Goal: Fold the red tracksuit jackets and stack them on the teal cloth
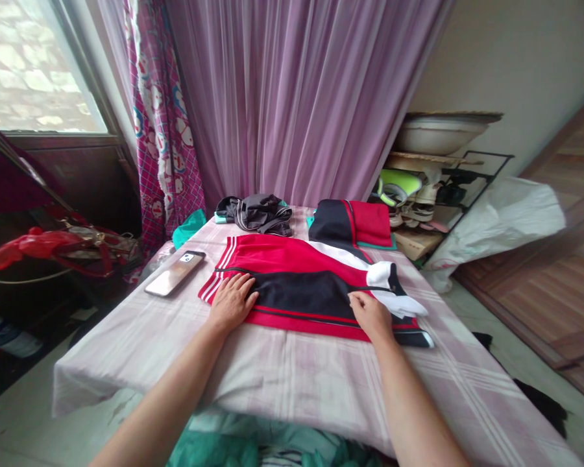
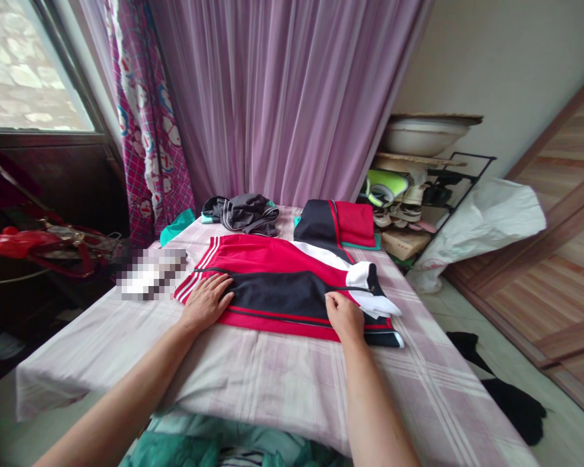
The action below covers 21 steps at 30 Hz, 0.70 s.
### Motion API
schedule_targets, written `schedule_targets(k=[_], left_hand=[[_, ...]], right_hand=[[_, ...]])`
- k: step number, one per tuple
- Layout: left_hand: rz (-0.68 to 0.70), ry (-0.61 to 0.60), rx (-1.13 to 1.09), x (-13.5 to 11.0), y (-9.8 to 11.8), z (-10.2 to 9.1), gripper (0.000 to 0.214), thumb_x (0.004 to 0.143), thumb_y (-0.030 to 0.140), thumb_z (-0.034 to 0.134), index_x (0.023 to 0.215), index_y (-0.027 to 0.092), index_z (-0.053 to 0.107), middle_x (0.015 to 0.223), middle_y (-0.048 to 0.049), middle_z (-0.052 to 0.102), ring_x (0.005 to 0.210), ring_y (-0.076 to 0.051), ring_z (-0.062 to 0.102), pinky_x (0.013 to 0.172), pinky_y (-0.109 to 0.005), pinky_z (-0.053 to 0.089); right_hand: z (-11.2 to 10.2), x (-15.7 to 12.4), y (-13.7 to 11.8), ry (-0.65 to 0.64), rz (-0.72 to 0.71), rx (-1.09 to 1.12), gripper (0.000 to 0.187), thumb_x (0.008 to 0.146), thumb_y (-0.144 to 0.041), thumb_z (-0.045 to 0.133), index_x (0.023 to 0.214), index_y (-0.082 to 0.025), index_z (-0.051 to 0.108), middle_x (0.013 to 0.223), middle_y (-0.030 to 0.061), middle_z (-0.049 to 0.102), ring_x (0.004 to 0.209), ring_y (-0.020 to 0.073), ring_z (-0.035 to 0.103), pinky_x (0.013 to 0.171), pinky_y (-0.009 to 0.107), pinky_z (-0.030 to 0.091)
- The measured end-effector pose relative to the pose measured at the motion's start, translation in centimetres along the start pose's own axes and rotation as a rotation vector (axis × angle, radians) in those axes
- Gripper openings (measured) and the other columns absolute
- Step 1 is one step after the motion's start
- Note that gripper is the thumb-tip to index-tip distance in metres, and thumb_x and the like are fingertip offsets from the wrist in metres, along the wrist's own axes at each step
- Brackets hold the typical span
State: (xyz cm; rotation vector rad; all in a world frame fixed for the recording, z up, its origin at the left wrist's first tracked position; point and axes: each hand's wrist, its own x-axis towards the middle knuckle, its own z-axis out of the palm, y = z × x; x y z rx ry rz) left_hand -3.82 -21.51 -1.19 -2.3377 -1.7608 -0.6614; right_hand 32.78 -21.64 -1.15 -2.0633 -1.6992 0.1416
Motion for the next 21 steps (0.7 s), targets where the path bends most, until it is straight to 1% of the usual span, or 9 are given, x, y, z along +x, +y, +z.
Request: schedule_targets(k=[6, 11, 15, 21], left_hand=[[0.002, -0.030, 0.029, 0.08, 0.10, -0.32, 0.048, 0.099, 0.047, 0.041, 0.132, 0.021, 0.063, 0.140, -0.0106, 0.062, 0.134, -0.029, 0.052, 0.114, -0.049, 0.037], [0.006, -0.032, 0.044, 0.09, 0.05, -0.27, 0.048, 0.099, 0.047, 0.040, 0.132, 0.021, 0.063, 0.140, -0.0102, 0.062, 0.134, -0.028, 0.052, 0.115, -0.049, 0.037], [0.008, -0.020, 0.054, 0.08, -0.01, -0.10, 0.045, 0.098, 0.046, 0.042, 0.131, 0.024, 0.064, 0.140, -0.0085, 0.063, 0.134, -0.028, 0.052, 0.114, -0.049, 0.037], [0.001, -0.021, 0.040, 0.10, -0.18, 0.08, 0.046, 0.098, 0.046, 0.042, 0.131, 0.024, 0.063, 0.139, -0.0089, 0.063, 0.134, -0.029, 0.052, 0.114, -0.049, 0.037]], right_hand=[[-0.27, -0.04, -0.30, -0.016, 0.014, 0.018, 0.029, 0.094, -0.031, 0.049, 0.104, -0.028, 0.076, 0.093, 0.0024, 0.078, 0.090, 0.0205, 0.069, 0.073, 0.026, 0.043], [-0.49, -0.07, -0.47, -0.040, 0.027, 0.016, 0.030, 0.095, -0.034, 0.048, 0.105, -0.026, 0.075, 0.095, 0.0029, 0.078, 0.092, 0.0214, 0.069, 0.072, 0.027, 0.042], [-0.44, -0.09, -0.52, -0.023, 0.023, 0.010, 0.030, 0.094, -0.033, 0.048, 0.104, -0.027, 0.076, 0.094, 0.0024, 0.078, 0.090, 0.0208, 0.069, 0.072, 0.027, 0.042], [-0.26, -0.10, -0.51, 0.001, 0.007, -0.009, 0.031, 0.095, -0.033, 0.047, 0.104, -0.027, 0.076, 0.095, 0.0019, 0.078, 0.091, 0.0206, 0.069, 0.074, 0.027, 0.044]])
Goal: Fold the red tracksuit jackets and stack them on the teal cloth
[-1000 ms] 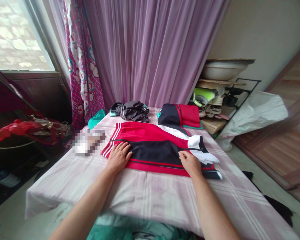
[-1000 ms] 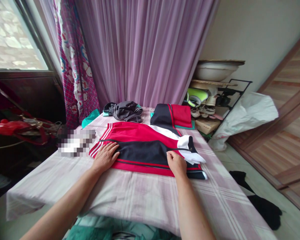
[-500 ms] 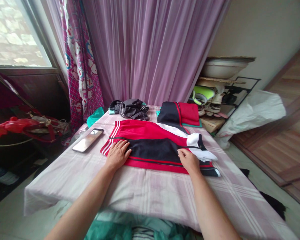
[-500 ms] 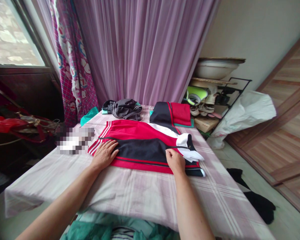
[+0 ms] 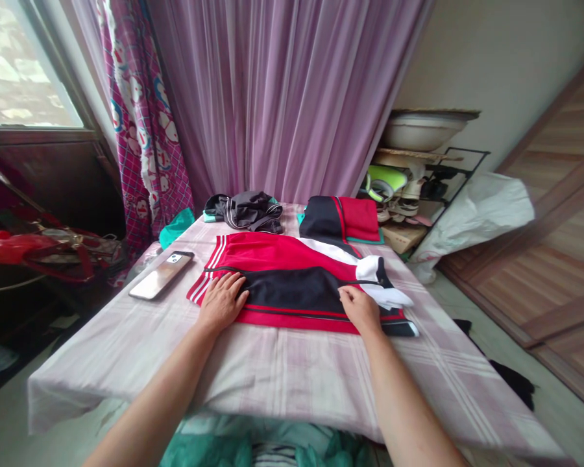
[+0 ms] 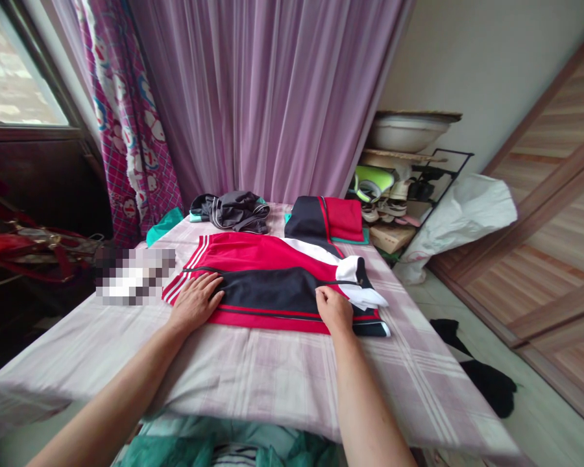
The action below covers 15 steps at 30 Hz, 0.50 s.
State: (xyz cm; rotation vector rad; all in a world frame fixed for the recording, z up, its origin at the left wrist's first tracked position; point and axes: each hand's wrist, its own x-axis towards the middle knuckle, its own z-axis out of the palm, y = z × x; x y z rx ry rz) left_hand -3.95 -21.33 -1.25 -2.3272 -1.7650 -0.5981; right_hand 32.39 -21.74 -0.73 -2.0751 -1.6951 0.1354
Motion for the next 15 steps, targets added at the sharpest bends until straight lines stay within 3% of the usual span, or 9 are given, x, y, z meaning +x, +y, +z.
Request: schedule_targets(k=[8, 12, 15], left_hand=[[0.014, 0.035, -0.030, 0.1, -0.1, 0.2, 0.046, 0.098, 0.047, 0.041, 0.130, 0.025, 0.065, 0.138, -0.0091, 0.063, 0.132, -0.030, 0.054, 0.113, -0.051, 0.039], [0.011, 0.032, -0.026, 0.1, -0.2, 0.3, 0.047, 0.098, 0.047, 0.041, 0.130, 0.023, 0.065, 0.140, -0.0102, 0.062, 0.132, -0.031, 0.053, 0.112, -0.053, 0.039], [0.010, 0.052, -0.033, 0.1, -0.3, 0.6, 0.045, 0.097, 0.047, 0.042, 0.129, 0.025, 0.065, 0.139, -0.0086, 0.063, 0.132, -0.030, 0.053, 0.113, -0.052, 0.038]], right_hand=[[-0.9, 0.7, -0.8, -0.077, 0.010, -0.093, 0.031, 0.095, -0.031, 0.046, 0.103, -0.028, 0.075, 0.100, 0.0031, 0.078, 0.091, 0.0203, 0.070, 0.071, 0.027, 0.045], [-2.2, 2.1, -3.2, -0.176, -0.050, -0.210, 0.027, 0.093, -0.031, 0.050, 0.094, -0.025, 0.076, 0.095, 0.0068, 0.078, 0.088, 0.0217, 0.070, 0.070, 0.028, 0.044], [-2.0, 2.5, -5.5, -0.105, -0.138, -0.207, 0.032, 0.096, -0.033, 0.045, 0.096, -0.025, 0.076, 0.097, 0.0086, 0.077, 0.090, 0.0217, 0.070, 0.073, 0.028, 0.044]])
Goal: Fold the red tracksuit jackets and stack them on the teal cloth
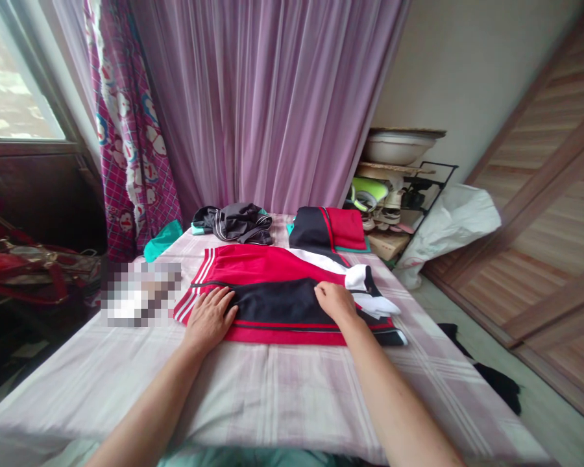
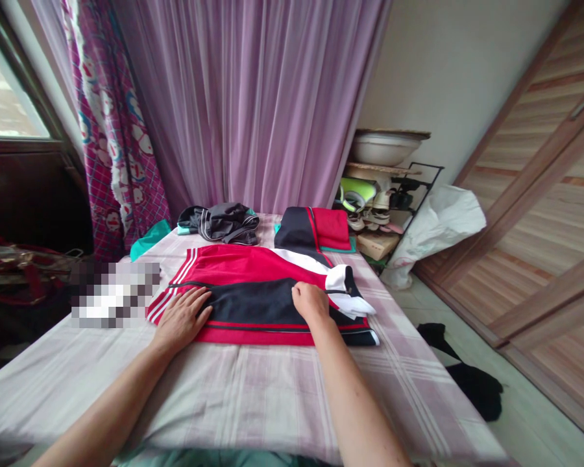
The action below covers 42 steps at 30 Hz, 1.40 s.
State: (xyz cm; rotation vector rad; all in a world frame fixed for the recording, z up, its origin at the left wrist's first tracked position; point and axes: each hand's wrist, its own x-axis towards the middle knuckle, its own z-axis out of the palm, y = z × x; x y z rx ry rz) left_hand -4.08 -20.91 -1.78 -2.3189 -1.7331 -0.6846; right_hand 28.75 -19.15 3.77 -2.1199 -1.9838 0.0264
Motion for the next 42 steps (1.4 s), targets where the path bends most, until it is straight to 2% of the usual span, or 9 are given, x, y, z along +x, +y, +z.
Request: schedule_targets(k=[7, 11, 14, 17, 21, 24, 30, 35, 42], left_hand=[[0.006, 0.006, 0.022, -0.1, -0.3, 0.3, 0.045, 0.097, 0.047, 0.042, 0.129, 0.026, 0.065, 0.139, -0.0081, 0.063, 0.133, -0.029, 0.053, 0.114, -0.051, 0.037], [-0.019, -0.028, 0.020, 0.4, 0.2, -0.5, 0.044, 0.097, 0.047, 0.042, 0.126, 0.025, 0.067, 0.137, -0.0092, 0.064, 0.130, -0.030, 0.056, 0.112, -0.053, 0.039], [-0.049, -0.008, 0.035, 1.3, 1.8, -1.0, 0.042, 0.098, 0.047, 0.041, 0.122, 0.026, 0.068, 0.134, -0.0090, 0.066, 0.129, -0.032, 0.056, 0.112, -0.057, 0.035], [0.022, -0.013, 0.032, 2.5, 3.9, -0.7, 0.042, 0.099, 0.046, 0.040, 0.124, 0.027, 0.067, 0.136, -0.0084, 0.065, 0.132, -0.031, 0.053, 0.114, -0.057, 0.032], [0.102, -0.131, 0.002, 3.3, 5.5, 0.9, 0.042, 0.098, 0.050, 0.044, 0.128, 0.030, 0.065, 0.140, -0.0060, 0.063, 0.134, -0.030, 0.052, 0.114, -0.053, 0.035], [0.090, -0.183, -0.002, 3.2, 5.4, 1.5, 0.046, 0.097, 0.053, 0.044, 0.132, 0.029, 0.063, 0.144, -0.0074, 0.059, 0.135, -0.031, 0.051, 0.115, -0.055, 0.034], [0.117, -0.170, -0.066, 2.7, 4.8, 1.0, 0.045, 0.100, 0.048, 0.038, 0.128, 0.026, 0.065, 0.140, -0.0074, 0.063, 0.134, -0.028, 0.053, 0.116, -0.053, 0.033], [0.158, -0.163, -0.167, 2.5, 4.8, 0.5, 0.044, 0.102, 0.042, 0.034, 0.123, 0.023, 0.068, 0.131, -0.0077, 0.069, 0.125, -0.025, 0.061, 0.115, -0.050, 0.036], [0.078, -0.087, -0.135, 2.7, 3.2, -0.1, 0.042, 0.101, 0.039, 0.036, 0.115, 0.023, 0.072, 0.121, -0.0078, 0.074, 0.119, -0.026, 0.064, 0.109, -0.045, 0.043]], right_hand=[[2.9, -0.4, -2.5, 0.046, -0.100, 0.047, 0.033, 0.099, -0.031, 0.042, 0.096, -0.026, 0.074, 0.100, 0.0047, 0.077, 0.087, 0.0177, 0.071, 0.072, 0.025, 0.042], [3.1, -0.6, -2.4, 0.045, -0.084, 0.037, 0.033, 0.100, -0.031, 0.041, 0.096, -0.025, 0.073, 0.100, 0.0058, 0.077, 0.087, 0.0178, 0.070, 0.072, 0.026, 0.042], [3.0, -0.6, -2.7, 0.039, -0.079, 0.010, 0.034, 0.100, -0.030, 0.039, 0.099, -0.024, 0.073, 0.100, 0.0063, 0.076, 0.088, 0.0181, 0.069, 0.074, 0.027, 0.043], [3.2, -0.7, -2.8, 0.061, -0.146, -0.013, 0.033, 0.100, -0.030, 0.041, 0.109, -0.024, 0.072, 0.108, 0.0080, 0.073, 0.099, 0.0197, 0.066, 0.085, 0.028, 0.044], [3.6, -0.6, -2.5, 0.011, -0.213, -0.013, 0.039, 0.099, -0.033, 0.042, 0.132, -0.026, 0.063, 0.140, 0.0093, 0.060, 0.127, 0.0235, 0.052, 0.105, 0.037, 0.037], [3.7, -0.5, -1.9, -0.070, -0.207, -0.013, 0.047, 0.101, -0.037, 0.038, 0.144, -0.026, 0.053, 0.155, 0.0082, 0.046, 0.141, 0.0234, 0.040, 0.113, 0.042, 0.030], [3.4, -0.1, -1.1, -0.175, -0.124, -0.027, 0.056, 0.102, -0.047, 0.030, 0.152, -0.024, 0.042, 0.162, 0.0057, 0.034, 0.150, 0.0213, 0.026, 0.120, 0.044, 0.020], [3.3, 0.0, -0.8, -0.192, -0.067, -0.022, 0.056, 0.103, -0.046, 0.028, 0.153, -0.024, 0.041, 0.163, 0.0037, 0.032, 0.151, 0.0206, 0.025, 0.120, 0.043, 0.022], [3.6, -0.2, -0.7, -0.136, -0.073, -0.030, 0.055, 0.102, -0.045, 0.030, 0.151, -0.025, 0.044, 0.161, 0.0035, 0.036, 0.149, 0.0214, 0.027, 0.119, 0.043, 0.023]])
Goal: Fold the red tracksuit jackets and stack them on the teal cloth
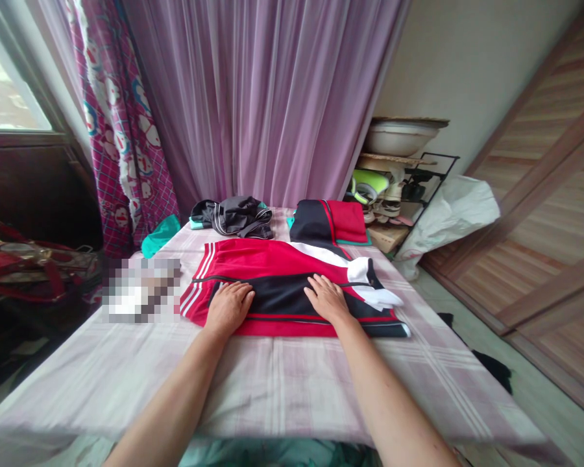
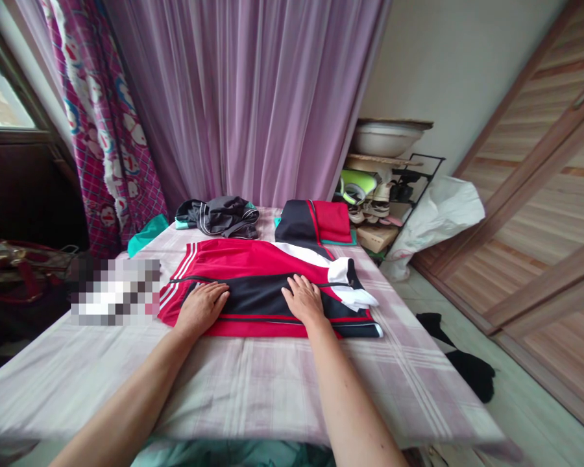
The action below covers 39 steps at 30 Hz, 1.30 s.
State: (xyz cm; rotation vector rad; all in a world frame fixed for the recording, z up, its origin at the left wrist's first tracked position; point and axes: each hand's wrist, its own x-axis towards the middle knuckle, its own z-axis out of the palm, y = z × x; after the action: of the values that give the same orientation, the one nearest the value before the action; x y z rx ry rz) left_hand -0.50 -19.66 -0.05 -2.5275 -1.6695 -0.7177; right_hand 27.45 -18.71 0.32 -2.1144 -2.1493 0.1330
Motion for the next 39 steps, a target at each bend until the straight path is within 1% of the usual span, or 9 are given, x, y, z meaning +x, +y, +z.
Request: schedule_targets(k=[5, 12, 17, 22, 25, 28, 32, 36, 39], left_hand=[[-0.094, -0.004, 0.054, -0.3, -0.8, 0.0, 0.038, 0.098, 0.040, 0.044, 0.120, 0.025, 0.071, 0.132, -0.0060, 0.068, 0.132, -0.030, 0.055, 0.114, -0.051, 0.037], [-0.068, 0.049, 0.014, -0.3, -0.7, 0.2, 0.039, 0.099, 0.038, 0.042, 0.121, 0.025, 0.071, 0.131, -0.0057, 0.069, 0.130, -0.026, 0.057, 0.115, -0.047, 0.038], [-0.083, -0.004, 0.037, -0.1, -0.5, 0.0, 0.038, 0.099, 0.038, 0.043, 0.119, 0.025, 0.072, 0.132, -0.0056, 0.068, 0.131, -0.027, 0.056, 0.113, -0.049, 0.040], [-0.084, -0.038, 0.065, -0.1, -0.2, -0.3, 0.038, 0.099, 0.036, 0.043, 0.122, 0.023, 0.071, 0.134, -0.0069, 0.067, 0.132, -0.028, 0.055, 0.113, -0.050, 0.040], [-0.094, -0.039, 0.091, -0.1, -0.3, -0.3, 0.038, 0.097, 0.034, 0.045, 0.125, 0.023, 0.069, 0.137, -0.0082, 0.065, 0.132, -0.029, 0.054, 0.114, -0.050, 0.040], [-0.126, -0.057, 0.119, -0.1, -0.6, -0.3, 0.040, 0.095, 0.031, 0.047, 0.130, 0.024, 0.066, 0.142, -0.0082, 0.060, 0.135, -0.030, 0.051, 0.115, -0.051, 0.037], [-0.169, -0.051, 0.125, 0.0, -1.1, -0.4, 0.041, 0.094, 0.029, 0.047, 0.131, 0.025, 0.065, 0.144, -0.0077, 0.059, 0.137, -0.029, 0.049, 0.116, -0.052, 0.035], [-0.233, 0.039, 0.097, -0.2, -1.3, -0.8, 0.038, 0.095, 0.037, 0.048, 0.127, 0.026, 0.067, 0.140, -0.0081, 0.062, 0.135, -0.030, 0.051, 0.116, -0.052, 0.033], [-0.314, 0.140, 0.127, -0.6, -1.7, -1.5, 0.038, 0.097, 0.040, 0.045, 0.123, 0.026, 0.068, 0.135, -0.0093, 0.065, 0.131, -0.031, 0.053, 0.116, -0.057, 0.029]], right_hand=[[0.2, 0.2, -0.2, -0.023, 0.044, -0.010, 0.057, 0.101, -0.046, 0.031, 0.153, -0.023, 0.041, 0.163, 0.0047, 0.033, 0.150, 0.0228, 0.026, 0.119, 0.046, 0.022], [0.3, -0.2, 0.0, -0.022, 0.103, -0.024, 0.059, 0.101, -0.047, 0.030, 0.153, -0.022, 0.041, 0.163, 0.0069, 0.032, 0.149, 0.0251, 0.027, 0.118, 0.048, 0.024], [0.0, -0.5, 0.2, -0.003, 0.128, -0.045, 0.058, 0.101, -0.046, 0.030, 0.152, -0.021, 0.042, 0.162, 0.0080, 0.033, 0.149, 0.0256, 0.028, 0.118, 0.048, 0.025], [-0.4, -1.0, -0.4, 0.057, 0.057, -0.039, 0.055, 0.101, -0.042, 0.033, 0.151, -0.022, 0.044, 0.161, 0.0103, 0.035, 0.148, 0.0256, 0.031, 0.118, 0.049, 0.024], [-0.5, -1.5, -1.5, 0.103, -0.070, -0.017, 0.054, 0.101, -0.042, 0.034, 0.151, -0.024, 0.043, 0.161, 0.0086, 0.035, 0.149, 0.0238, 0.029, 0.120, 0.050, 0.019], [-0.5, -1.9, -2.2, 0.007, -0.186, 0.008, 0.054, 0.101, -0.047, 0.036, 0.151, -0.028, 0.043, 0.161, 0.0059, 0.036, 0.149, 0.0228, 0.029, 0.121, 0.051, 0.019], [-0.5, -1.7, -0.7, -0.081, -0.086, -0.009, 0.058, 0.100, -0.053, 0.035, 0.152, -0.028, 0.041, 0.163, 0.0069, 0.031, 0.150, 0.0239, 0.025, 0.120, 0.052, 0.018], [-0.2, -1.4, 1.8, -0.047, 0.008, -0.001, 0.056, 0.102, -0.050, 0.030, 0.152, -0.029, 0.041, 0.164, 0.0056, 0.030, 0.151, 0.0222, 0.024, 0.120, 0.050, 0.019], [0.2, -1.3, 2.4, 0.003, 0.019, 0.012, 0.053, 0.102, -0.048, 0.031, 0.149, -0.029, 0.046, 0.163, 0.0052, 0.033, 0.150, 0.0222, 0.027, 0.120, 0.049, 0.022]])
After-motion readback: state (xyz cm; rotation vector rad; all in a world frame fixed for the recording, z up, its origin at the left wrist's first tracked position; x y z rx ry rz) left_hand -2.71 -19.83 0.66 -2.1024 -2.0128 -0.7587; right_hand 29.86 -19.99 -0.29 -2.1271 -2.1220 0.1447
